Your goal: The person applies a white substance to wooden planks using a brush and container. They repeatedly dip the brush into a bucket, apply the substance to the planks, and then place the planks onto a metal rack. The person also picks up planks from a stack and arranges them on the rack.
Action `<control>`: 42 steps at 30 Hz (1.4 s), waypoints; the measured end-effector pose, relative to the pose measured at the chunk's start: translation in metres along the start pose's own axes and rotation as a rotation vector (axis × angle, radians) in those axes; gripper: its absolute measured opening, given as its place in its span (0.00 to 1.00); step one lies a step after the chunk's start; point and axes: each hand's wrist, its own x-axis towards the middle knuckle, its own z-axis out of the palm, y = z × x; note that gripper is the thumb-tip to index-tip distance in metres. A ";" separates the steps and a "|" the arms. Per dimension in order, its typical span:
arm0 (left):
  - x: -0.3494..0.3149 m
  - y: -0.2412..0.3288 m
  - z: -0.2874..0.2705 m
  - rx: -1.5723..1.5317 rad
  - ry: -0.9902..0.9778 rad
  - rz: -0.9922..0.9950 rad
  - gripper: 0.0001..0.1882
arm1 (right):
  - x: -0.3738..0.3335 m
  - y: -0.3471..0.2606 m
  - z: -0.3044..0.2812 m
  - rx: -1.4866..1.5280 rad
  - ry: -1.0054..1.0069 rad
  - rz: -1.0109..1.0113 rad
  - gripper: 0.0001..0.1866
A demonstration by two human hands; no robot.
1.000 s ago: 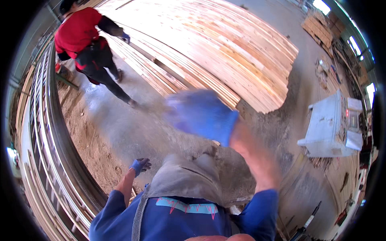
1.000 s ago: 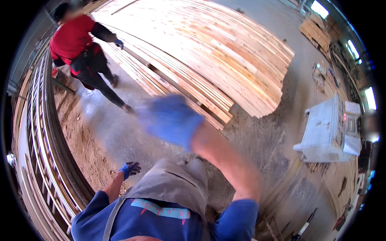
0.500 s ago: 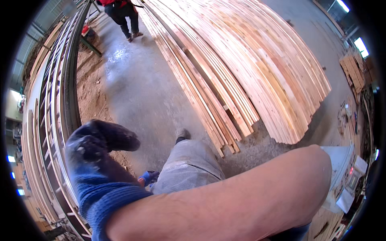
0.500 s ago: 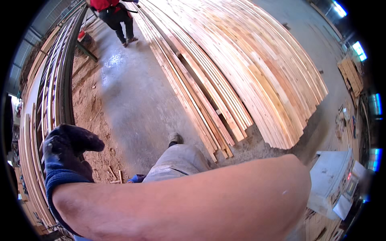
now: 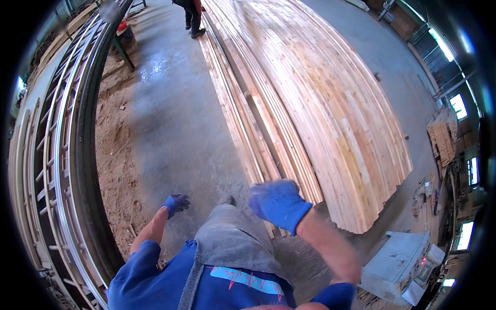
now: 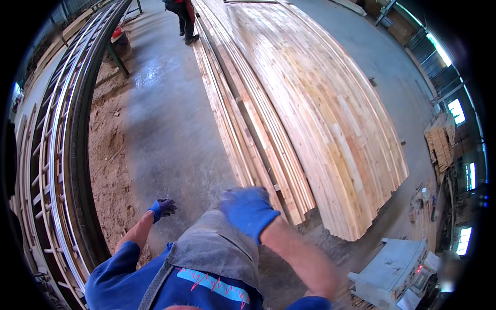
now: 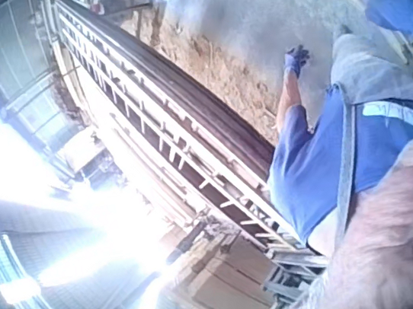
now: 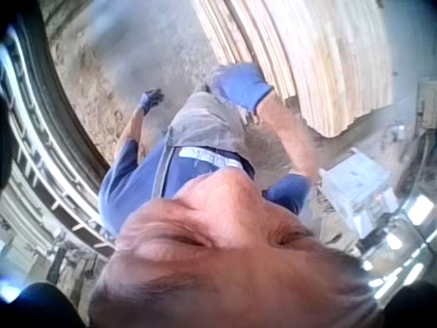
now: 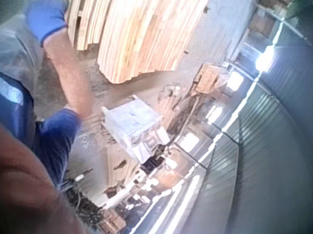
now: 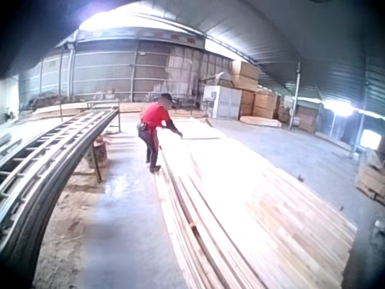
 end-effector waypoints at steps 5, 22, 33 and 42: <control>0.015 0.004 0.002 0.108 -0.041 -0.054 0.21 | -0.033 0.056 0.173 0.331 -0.074 0.264 0.21; 0.003 -0.040 0.053 0.172 -0.069 -0.140 0.20 | -0.127 0.053 0.380 1.354 0.078 0.677 0.18; -0.005 -0.037 0.077 0.189 -0.110 -0.103 0.24 | -0.155 0.073 0.448 1.070 0.006 0.571 0.12; -0.003 -0.039 0.069 0.208 -0.103 -0.103 0.25 | -0.141 0.077 0.489 0.533 -0.102 0.231 0.14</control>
